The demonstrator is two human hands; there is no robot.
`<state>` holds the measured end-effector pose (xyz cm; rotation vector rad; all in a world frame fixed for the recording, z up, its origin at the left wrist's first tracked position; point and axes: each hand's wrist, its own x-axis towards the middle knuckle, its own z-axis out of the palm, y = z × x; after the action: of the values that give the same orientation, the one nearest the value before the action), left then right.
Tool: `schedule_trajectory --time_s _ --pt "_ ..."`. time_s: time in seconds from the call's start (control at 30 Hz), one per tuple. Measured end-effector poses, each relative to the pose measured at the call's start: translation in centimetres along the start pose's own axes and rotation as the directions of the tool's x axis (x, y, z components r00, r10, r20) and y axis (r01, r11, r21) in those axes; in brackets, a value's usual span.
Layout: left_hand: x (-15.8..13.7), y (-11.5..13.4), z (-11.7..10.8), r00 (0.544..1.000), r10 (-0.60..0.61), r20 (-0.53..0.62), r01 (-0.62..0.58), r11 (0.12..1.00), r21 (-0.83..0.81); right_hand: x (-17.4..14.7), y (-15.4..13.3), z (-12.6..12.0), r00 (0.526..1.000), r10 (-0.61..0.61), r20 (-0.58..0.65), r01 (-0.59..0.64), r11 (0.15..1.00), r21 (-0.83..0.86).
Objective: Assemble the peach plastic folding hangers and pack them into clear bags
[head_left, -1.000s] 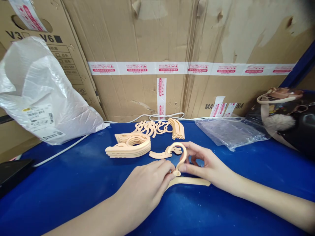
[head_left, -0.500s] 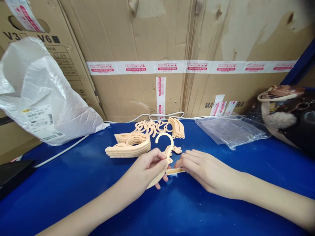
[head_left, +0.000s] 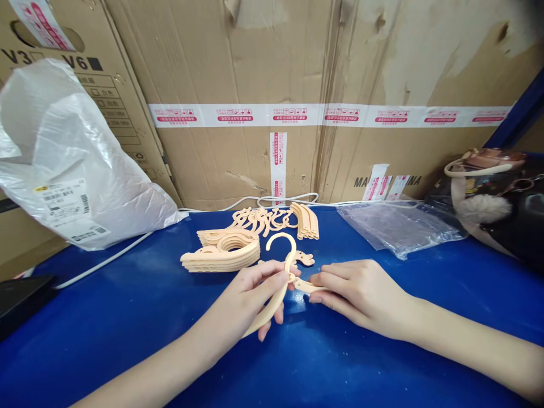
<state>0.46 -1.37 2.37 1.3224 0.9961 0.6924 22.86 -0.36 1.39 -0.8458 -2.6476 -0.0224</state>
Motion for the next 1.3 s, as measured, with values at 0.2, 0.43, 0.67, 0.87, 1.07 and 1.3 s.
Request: schedule_trajectory --time_s 0.2,0.43,0.67,0.87,1.07,1.3 --pt "-0.1 0.3 -0.2 0.996 -0.065 0.065 0.071 0.992 -0.1 0.0 -0.1 -0.2 1.0 0.016 -0.003 -0.016 1.0 0.006" --pt "-0.1 0.6 -0.1 0.985 -0.077 0.156 0.096 0.988 -0.118 -0.2 -0.1 -0.1 0.997 -0.052 -0.052 0.049 0.997 -0.053" --pt "-0.2 0.3 -0.2 0.993 -0.063 0.098 0.067 0.997 -0.031 -0.4 -0.5 0.0 0.998 -0.034 -0.045 0.033 0.999 -0.026" --pt "-0.1 -0.1 -0.1 0.999 -0.019 0.038 0.017 0.998 0.058 -0.3 -1.2 -0.3 1.0 0.013 0.01 -0.013 1.0 0.021" --pt "0.1 -0.2 0.0 1.0 0.007 0.028 -0.01 0.995 0.102 -0.4 -1.8 -0.5 0.994 0.101 0.044 -0.103 0.994 0.046" --pt "0.4 -0.6 0.1 0.999 -0.045 0.012 0.043 0.991 0.124 -0.4 -2.1 -0.4 0.984 0.16 0.083 -0.165 0.984 0.065"
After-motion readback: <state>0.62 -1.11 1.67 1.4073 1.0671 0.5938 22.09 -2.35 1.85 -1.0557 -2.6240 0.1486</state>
